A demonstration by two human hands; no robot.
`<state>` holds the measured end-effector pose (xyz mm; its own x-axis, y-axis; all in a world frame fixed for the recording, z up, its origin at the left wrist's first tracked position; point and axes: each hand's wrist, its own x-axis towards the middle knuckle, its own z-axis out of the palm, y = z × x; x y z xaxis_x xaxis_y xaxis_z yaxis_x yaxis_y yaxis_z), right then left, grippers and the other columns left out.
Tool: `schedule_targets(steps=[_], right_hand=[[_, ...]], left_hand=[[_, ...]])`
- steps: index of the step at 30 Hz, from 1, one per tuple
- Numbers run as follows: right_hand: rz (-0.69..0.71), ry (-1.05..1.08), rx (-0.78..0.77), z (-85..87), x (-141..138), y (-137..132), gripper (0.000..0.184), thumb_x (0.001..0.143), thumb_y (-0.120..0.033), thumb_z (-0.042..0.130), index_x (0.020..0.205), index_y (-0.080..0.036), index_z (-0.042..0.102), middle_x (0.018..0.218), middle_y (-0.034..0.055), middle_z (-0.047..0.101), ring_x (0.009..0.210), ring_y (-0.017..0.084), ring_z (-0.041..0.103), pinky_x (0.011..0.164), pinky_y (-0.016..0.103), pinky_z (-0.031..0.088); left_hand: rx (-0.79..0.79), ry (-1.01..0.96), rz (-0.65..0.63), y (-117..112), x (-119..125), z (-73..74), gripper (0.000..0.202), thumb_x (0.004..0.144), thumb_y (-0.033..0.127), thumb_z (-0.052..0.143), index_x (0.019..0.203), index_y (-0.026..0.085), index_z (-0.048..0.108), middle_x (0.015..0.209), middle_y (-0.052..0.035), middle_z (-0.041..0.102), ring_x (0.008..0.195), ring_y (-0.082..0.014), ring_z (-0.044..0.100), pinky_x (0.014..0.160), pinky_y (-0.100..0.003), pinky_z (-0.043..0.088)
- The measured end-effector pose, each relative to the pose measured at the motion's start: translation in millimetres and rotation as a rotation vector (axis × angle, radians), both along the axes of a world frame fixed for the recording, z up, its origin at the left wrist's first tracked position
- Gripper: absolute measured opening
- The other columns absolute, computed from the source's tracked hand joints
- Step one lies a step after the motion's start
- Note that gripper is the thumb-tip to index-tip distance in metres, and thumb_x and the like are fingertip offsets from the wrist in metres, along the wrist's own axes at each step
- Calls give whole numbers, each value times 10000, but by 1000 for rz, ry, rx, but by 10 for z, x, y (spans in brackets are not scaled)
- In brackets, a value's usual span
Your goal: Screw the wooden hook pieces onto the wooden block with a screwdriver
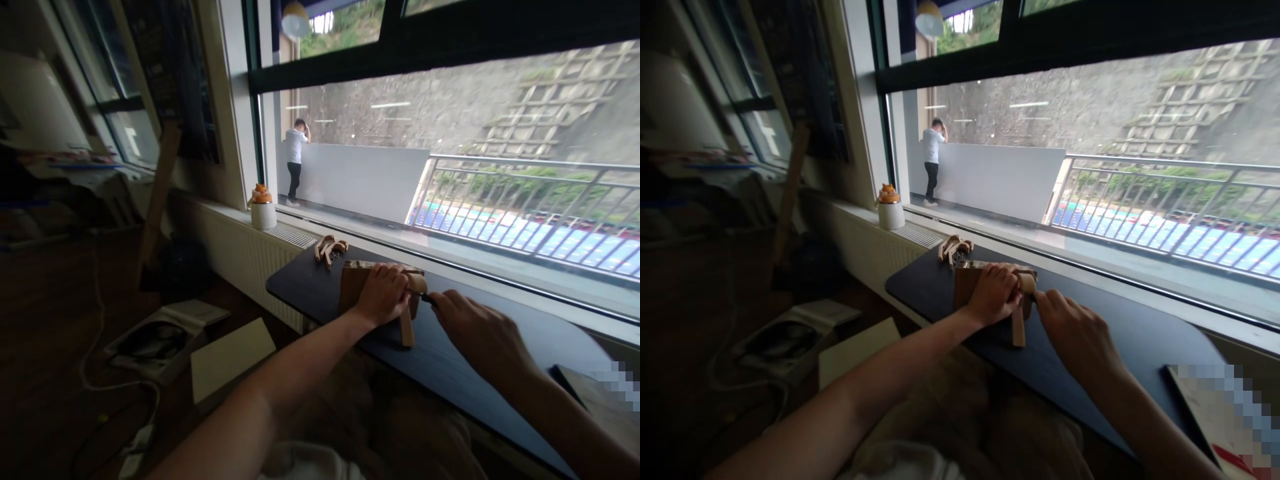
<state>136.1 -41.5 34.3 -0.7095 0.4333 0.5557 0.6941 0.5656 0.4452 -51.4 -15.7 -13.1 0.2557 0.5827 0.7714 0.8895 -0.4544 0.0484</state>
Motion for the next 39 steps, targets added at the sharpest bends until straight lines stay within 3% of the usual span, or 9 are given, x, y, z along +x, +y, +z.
schedule_targets(steps=[8,13,19,24,27,34,39], right_hand=[[-132,93,-120,-52,-24,64,242,920,-347,397,997,-196,569,798,39,657,557,155,574,466,268,229],[-191,149,-192,-97,-2,99,265,905,-432,427,981,-216,559,583,-2,634,465,179,574,440,252,252],[-106,114,-111,-44,9,26,233,869,-253,455,1090,-208,515,846,25,662,554,168,592,463,270,274],[-8,25,-59,0,45,9,251,792,-38,429,906,-214,568,753,9,582,645,170,576,554,283,330],[3,23,-63,-44,67,44,268,781,-8,444,899,-211,571,740,3,592,677,176,595,584,284,351],[-76,132,-160,-132,62,106,71,893,-219,491,933,-214,549,723,-26,678,589,156,651,484,257,340],[-144,181,-238,-60,1,70,153,924,-333,448,843,-231,530,584,-51,660,529,177,660,426,247,306]], left_hand=[[-10,-1,-10,23,-8,-28,136,846,215,543,972,175,509,1273,-115,507,1199,-277,445,1041,-461,296],[-8,-1,3,32,-21,-25,132,845,221,550,959,172,506,1262,-122,513,1194,-277,448,1042,-456,298],[10,-4,-9,7,-8,-13,113,851,218,532,956,183,508,1256,-105,519,1218,-265,436,1054,-436,302],[14,-13,-13,-8,5,11,167,829,210,562,983,188,503,1250,-99,532,1204,-258,454,1059,-438,312],[36,-18,-5,-12,12,25,193,821,210,566,1000,188,499,1249,-107,532,1195,-269,462,1057,-456,314],[62,-26,-10,-20,22,26,186,808,200,578,978,192,503,1241,-87,542,1179,-268,473,1061,-449,310],[55,-34,-10,-16,25,17,203,803,200,585,989,188,503,1253,-86,537,1189,-262,465,1069,-445,301]])
